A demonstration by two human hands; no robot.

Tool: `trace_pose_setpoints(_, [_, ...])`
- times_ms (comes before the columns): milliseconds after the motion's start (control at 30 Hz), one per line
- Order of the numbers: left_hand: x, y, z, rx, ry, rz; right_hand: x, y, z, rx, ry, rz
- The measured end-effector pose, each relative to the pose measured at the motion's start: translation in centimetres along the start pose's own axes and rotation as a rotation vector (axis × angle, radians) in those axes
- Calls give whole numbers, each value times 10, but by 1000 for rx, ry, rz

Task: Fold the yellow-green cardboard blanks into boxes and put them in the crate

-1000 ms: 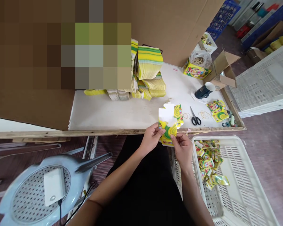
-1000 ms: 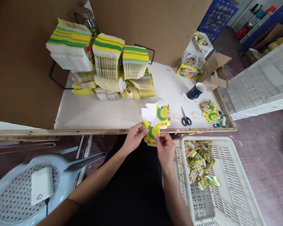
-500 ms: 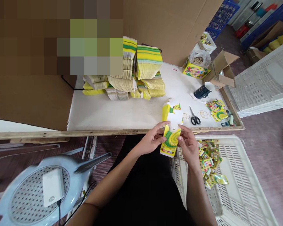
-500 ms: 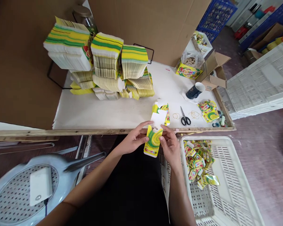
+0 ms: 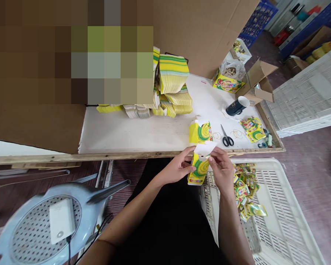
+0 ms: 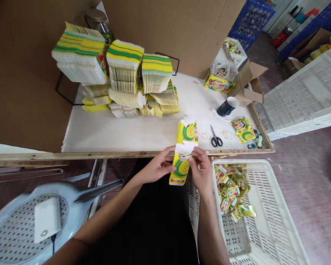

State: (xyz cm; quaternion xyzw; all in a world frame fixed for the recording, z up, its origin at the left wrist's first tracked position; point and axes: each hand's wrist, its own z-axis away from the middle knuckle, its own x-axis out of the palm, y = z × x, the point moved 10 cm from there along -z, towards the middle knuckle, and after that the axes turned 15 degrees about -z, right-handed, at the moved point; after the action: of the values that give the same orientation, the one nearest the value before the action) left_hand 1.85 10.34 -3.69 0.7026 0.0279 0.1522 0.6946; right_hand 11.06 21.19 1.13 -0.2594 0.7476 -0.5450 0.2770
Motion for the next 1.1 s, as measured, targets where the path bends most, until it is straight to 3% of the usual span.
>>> trace_pose_setpoints(133, [-4, 3, 0, 60, 72, -102, 2, -17, -1, -65, -78, 68])
trace_pose_setpoints(300, [-1, 5, 0, 100, 92, -188, 9, 7, 2, 246, -175, 128])
trace_pose_setpoints(367, [3, 6, 0, 112, 63, -184, 10, 14, 4, 300, -167, 103])
trace_pose_setpoints(467, [5, 4, -1, 83, 45, -94, 8, 16, 4, 280, -135, 137])
trace_pose_setpoints(633, [-2, -4, -2, -30, 114, 38, 9, 8, 4, 194, -131, 282])
trace_pose_setpoints(767, [9, 5, -4, 17, 116, -26, 3, 0, 6, 127, -86, 267])
trace_pose_setpoints(833, [21, 16, -7, 88, 66, -86, -12, -5, 8, 100, -39, 242])
trace_pose_setpoints(900, [30, 30, -9, 189, 33, -208, -48, -16, 10, 39, 141, 318])
trace_pose_setpoints(1000, [21, 48, -17, 311, 170, -593, -105, -50, 19, -144, 465, 693])
trace_pose_setpoints(1033, [16, 48, -21, 311, 221, -711, -112, -55, 19, -190, 490, 798])
trace_pose_setpoints(1100, [8, 40, -32, 247, 269, -916, -110, -47, 10, -210, 409, 872])
